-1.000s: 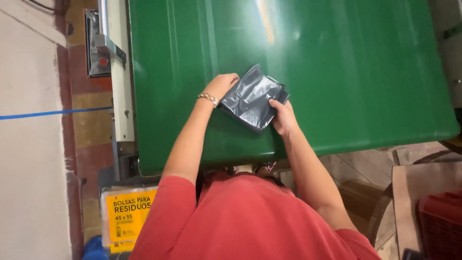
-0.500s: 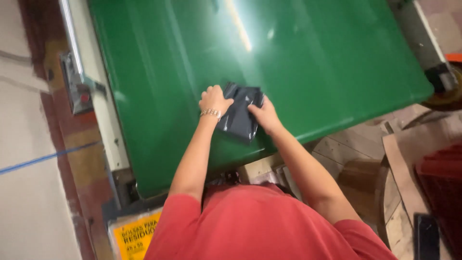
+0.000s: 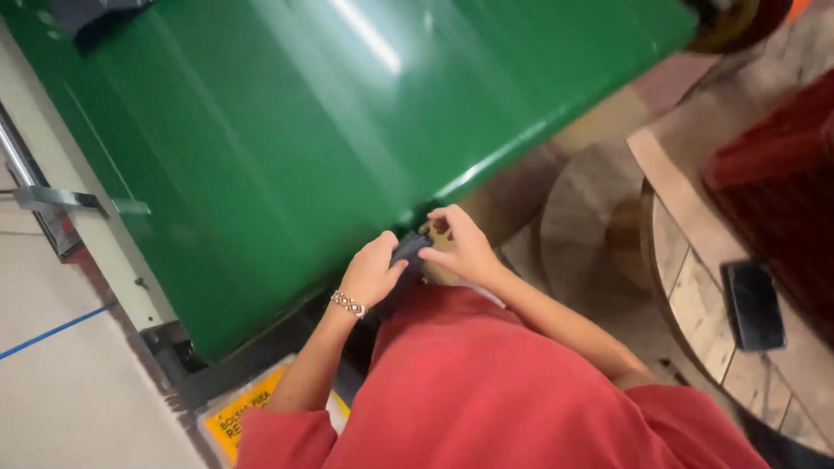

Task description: The person is folding black plastic bags into compact squares and stacking them into a red plastic crate at the end of a conveyor belt.

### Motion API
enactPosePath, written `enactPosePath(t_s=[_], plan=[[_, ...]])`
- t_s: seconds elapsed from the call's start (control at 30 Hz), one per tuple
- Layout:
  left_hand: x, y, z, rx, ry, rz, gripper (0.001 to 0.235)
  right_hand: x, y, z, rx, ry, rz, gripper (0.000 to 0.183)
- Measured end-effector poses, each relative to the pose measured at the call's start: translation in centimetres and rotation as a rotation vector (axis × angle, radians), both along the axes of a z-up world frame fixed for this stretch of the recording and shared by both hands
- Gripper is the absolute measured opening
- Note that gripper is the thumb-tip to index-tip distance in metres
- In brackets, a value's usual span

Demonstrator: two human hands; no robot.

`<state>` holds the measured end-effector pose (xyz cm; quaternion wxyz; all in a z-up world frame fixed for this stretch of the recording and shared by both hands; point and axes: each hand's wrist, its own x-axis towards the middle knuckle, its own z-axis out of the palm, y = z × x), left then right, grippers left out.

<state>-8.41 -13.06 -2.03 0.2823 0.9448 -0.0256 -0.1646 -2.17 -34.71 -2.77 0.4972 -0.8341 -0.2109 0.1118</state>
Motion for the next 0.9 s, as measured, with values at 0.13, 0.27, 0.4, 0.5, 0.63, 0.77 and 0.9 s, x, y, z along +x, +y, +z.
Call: enactPosePath(t_s=[0.13,0.27,0.4,0.5,0.63,0.77,0.9], plan=[[-0.1,-5.3,6.7,0.070,-0.143,-0.240,0.030,-1.2,-5.8,2.0,0.138,-0.033,0.165,0.095],[2.9,-10.8,12.8,-0.029,-0.178,-0.372,0.031,1.6,-9.9,7.1,0.085,-0.231,0.289,0.077],[5.1,-14.6,12.8,-0.189,-0.174,-0.223,0.038,2.8,-14.7,9.9,0.241,0.356,0.325,0.013],[5.5,-16.5,10.8,-0.174,-0.528,-0.105,0.043,3.9,-17.5,8.5,0.293,0.451,0.199,0.011],[3.6,-17.8,4.1,-0.287,-0.506,0.180,0.031,4.8,-20.6,8.5,0.275,0.473,0.027,0.014],[1.9,-17.8,-4.0,-0.757,-0.223,0.434,0.059,4.6,-19.1,12.6,-0.061,0.273,0.033,0.019],[4.6,-16.1,-3.1,-0.854,-0.152,0.470,0.054,1.4,-14.3,15.7,-0.479,-0.081,0.139,0.024]])
